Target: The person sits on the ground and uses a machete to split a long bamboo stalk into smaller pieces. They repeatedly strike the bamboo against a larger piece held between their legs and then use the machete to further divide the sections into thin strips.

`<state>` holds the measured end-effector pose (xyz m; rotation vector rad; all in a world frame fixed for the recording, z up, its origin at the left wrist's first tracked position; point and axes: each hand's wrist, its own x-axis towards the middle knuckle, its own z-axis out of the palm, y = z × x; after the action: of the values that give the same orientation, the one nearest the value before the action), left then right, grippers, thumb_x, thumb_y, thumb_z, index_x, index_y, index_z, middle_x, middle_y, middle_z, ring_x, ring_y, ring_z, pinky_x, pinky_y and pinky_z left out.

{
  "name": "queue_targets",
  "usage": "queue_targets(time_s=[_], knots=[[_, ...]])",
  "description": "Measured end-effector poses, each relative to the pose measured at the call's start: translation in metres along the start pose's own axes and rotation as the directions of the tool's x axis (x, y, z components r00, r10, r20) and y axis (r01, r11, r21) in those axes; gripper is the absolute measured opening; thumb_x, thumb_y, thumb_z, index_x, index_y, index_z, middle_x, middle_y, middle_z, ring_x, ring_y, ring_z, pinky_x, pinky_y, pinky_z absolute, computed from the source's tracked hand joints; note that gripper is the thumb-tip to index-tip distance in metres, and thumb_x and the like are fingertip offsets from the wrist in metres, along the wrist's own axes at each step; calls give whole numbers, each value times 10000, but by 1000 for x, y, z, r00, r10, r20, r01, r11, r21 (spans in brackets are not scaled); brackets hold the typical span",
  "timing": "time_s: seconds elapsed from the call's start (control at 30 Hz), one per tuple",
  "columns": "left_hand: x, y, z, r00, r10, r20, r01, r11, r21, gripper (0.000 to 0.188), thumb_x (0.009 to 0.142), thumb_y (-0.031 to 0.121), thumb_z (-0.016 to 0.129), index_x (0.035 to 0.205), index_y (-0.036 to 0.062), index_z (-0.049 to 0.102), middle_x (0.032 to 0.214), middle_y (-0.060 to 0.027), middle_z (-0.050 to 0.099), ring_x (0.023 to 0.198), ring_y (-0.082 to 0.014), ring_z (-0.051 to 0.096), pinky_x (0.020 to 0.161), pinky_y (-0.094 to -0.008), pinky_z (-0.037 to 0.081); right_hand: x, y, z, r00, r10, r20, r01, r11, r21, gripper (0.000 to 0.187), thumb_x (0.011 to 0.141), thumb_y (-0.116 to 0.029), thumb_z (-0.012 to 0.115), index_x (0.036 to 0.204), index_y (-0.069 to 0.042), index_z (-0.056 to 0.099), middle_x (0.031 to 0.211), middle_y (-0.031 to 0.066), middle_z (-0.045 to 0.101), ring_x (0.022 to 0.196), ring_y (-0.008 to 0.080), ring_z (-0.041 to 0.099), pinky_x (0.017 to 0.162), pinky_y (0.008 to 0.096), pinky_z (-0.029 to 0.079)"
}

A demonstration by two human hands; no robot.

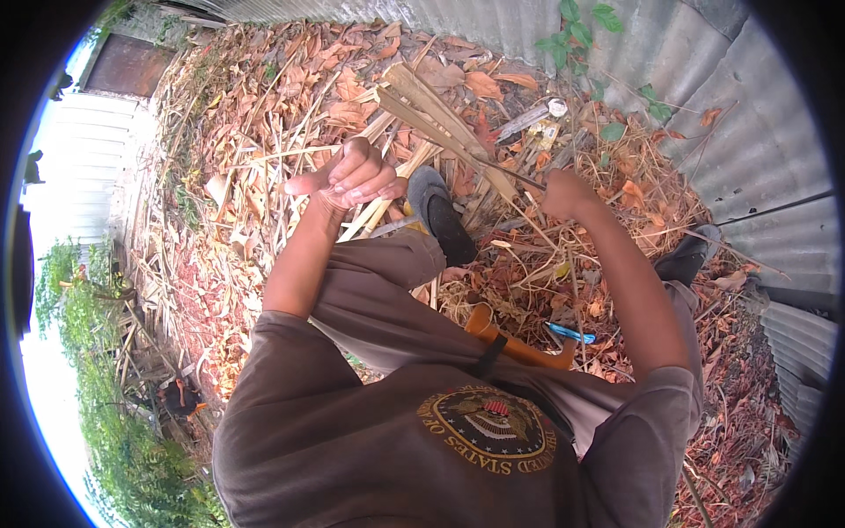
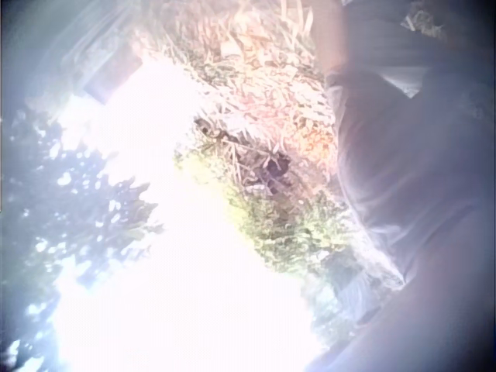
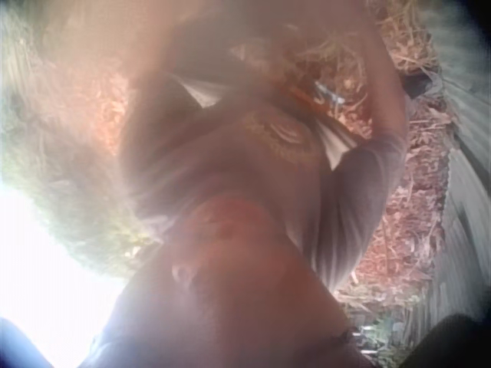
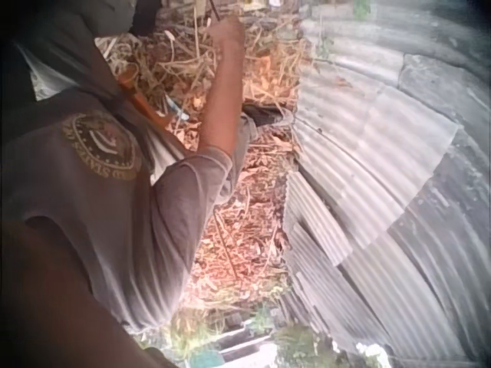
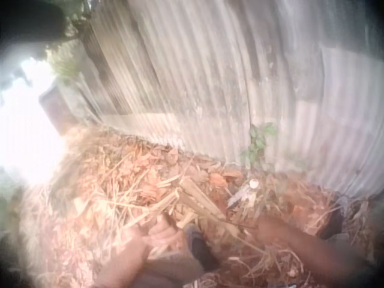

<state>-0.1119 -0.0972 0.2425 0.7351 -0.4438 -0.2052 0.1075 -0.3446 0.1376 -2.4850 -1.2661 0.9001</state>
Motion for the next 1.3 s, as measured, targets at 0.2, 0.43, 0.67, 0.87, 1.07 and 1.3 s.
queue_targets(time_s=[0.2, 0.43, 0.67, 0.87, 1.07, 1.3], knots=[[-6, -2, 1, 999, 24, 43, -21, 998, -58, 596, 428, 626, 815, 522, 233, 378, 538, 133, 426, 615, -69, 480, 755, -318, 360, 9, 3, 12, 999, 2, 48, -1, 1000, -27, 308, 661, -58, 553, 918, 90, 634, 929, 289, 644, 905, 399, 645, 816, 429, 524], [-13, 9, -1, 932, -95, -349, 197, 943, 270, 457, 738, 492, 761, 596, 138, 510, 676, 8, 547, 721, -132, 524, 772, -346, 404, 2, 0, 8, 998, 40, 48, -40, 999, 1, 373, 670, -63, 568, 1018, 53, 636, 951, 282, 643, 917, 400, 638, 827, 427, 516], [-10, 8, -48, 675, 88, -733, 444, -842, 307, 821, 777, 346, 724, 1422, 72, 297, 1437, -148, 372, 1328, -325, 374, 1068, -493, 335, 7, 10, 9, 998, 30, 61, -29, 999, -15, 380, 655, -59, 565, 1014, 38, 647, 942, 270, 649, 911, 399, 639, 833, 431, 513], [20, -6, -113, 814, -157, -559, 335, -659, 673, 424, 837, 370, 652, 1160, 100, 602, 1095, -181, 633, 1048, -360, 588, 857, -454, 476, 4, 9, -5, 998, -3, 70, -1, 999, 51, 295, 689, -126, 608, 927, 36, 670, 912, 240, 663, 888, 350, 657, 787, 421, 517], [30, -35, -122, 877, -95, -471, 260, -730, 632, 356, 877, 373, 593, 1113, 108, 620, 1036, -157, 653, 962, -347, 624, 775, -454, 507, 6, 37, -22, 995, -94, 19, 89, 978, 190, 277, 693, -204, 670, 892, -11, 664, 796, 188, 657, 742, 316, 649, 670, 405, 496], [68, -47, -86, 862, -43, -505, 284, -784, 552, 183, 851, 187, 572, 983, 92, 657, 853, -135, 661, 833, -296, 666, 687, -403, 531, 10, 60, -15, 986, -139, 92, 120, 974, 191, 310, 742, -197, 636, 963, 19, 625, 784, 188, 650, 755, 321, 657, 698, 417, 517]])
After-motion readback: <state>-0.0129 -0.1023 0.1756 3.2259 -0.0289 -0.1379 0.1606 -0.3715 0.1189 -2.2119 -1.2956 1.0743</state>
